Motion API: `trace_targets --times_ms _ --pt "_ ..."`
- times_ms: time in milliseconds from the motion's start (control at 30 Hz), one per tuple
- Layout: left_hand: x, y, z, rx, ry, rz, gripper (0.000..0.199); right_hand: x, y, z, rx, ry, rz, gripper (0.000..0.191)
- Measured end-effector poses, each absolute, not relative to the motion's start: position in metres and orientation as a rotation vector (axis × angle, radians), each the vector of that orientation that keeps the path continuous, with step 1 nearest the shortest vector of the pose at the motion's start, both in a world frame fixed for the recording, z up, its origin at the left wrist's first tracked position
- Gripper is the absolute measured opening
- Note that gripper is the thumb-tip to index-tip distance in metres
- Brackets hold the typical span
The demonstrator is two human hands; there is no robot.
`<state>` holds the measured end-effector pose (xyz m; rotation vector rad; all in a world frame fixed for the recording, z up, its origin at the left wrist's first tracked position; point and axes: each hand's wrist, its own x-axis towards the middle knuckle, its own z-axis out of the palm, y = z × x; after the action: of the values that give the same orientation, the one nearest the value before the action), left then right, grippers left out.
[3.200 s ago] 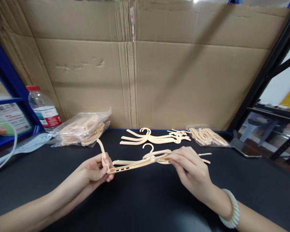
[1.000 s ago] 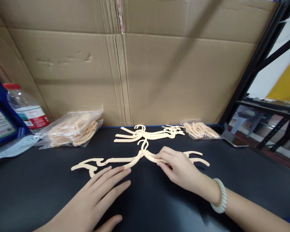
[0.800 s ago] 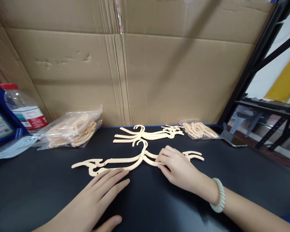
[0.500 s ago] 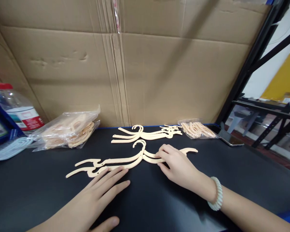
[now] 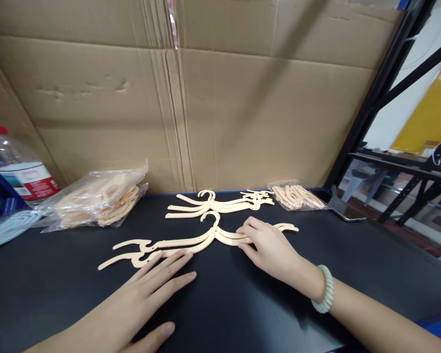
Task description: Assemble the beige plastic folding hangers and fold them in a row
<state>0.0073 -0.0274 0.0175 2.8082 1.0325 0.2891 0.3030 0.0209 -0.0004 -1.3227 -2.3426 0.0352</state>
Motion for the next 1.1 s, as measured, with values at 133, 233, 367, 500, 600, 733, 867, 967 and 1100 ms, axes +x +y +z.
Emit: trace_targets --times_ms 133,233,367,500,600,733,867,967,1100 --pt "0.004 -0.023 0.015 2.814 1.015 0.268 0.056 0.305 0.023 -0.002 -1.336 -2.344 -0.007 0.022" --pt "0.003 -0.021 0.013 2.816 1.042 0.267 0.055 0.307 0.023 -0.002 -1.346 -2.351 -0.011 0.023" --pt "0.003 -0.021 0.008 2.827 1.032 0.278 0.054 0.307 0.024 -0.002 -1.365 -2.358 0.015 0.023" --pt "0.005 -0.022 0.003 2.825 1.078 0.424 0.052 0.307 0.025 -0.003 -1.361 -2.357 0.02 0.024" --pt "0.005 -0.018 0.001 2.849 1.091 0.439 0.048 0.308 0.025 -0.004 -1.344 -2.349 0.016 0.024" --pt "0.003 -0.009 -0.005 2.849 1.18 0.501 0.047 0.309 0.025 -0.003 -1.336 -2.34 0.027 0.023" --pt "0.001 -0.005 -0.01 2.849 1.192 0.529 0.048 0.309 0.026 -0.003 -1.331 -2.338 0.033 0.023" --pt "0.001 -0.005 -0.011 2.857 1.178 0.548 0.049 0.309 0.027 -0.002 -1.32 -2.331 0.035 0.023" --pt "0.001 -0.006 -0.011 2.859 1.189 0.543 0.048 0.31 0.027 -0.002 -1.319 -2.326 0.036 0.022"
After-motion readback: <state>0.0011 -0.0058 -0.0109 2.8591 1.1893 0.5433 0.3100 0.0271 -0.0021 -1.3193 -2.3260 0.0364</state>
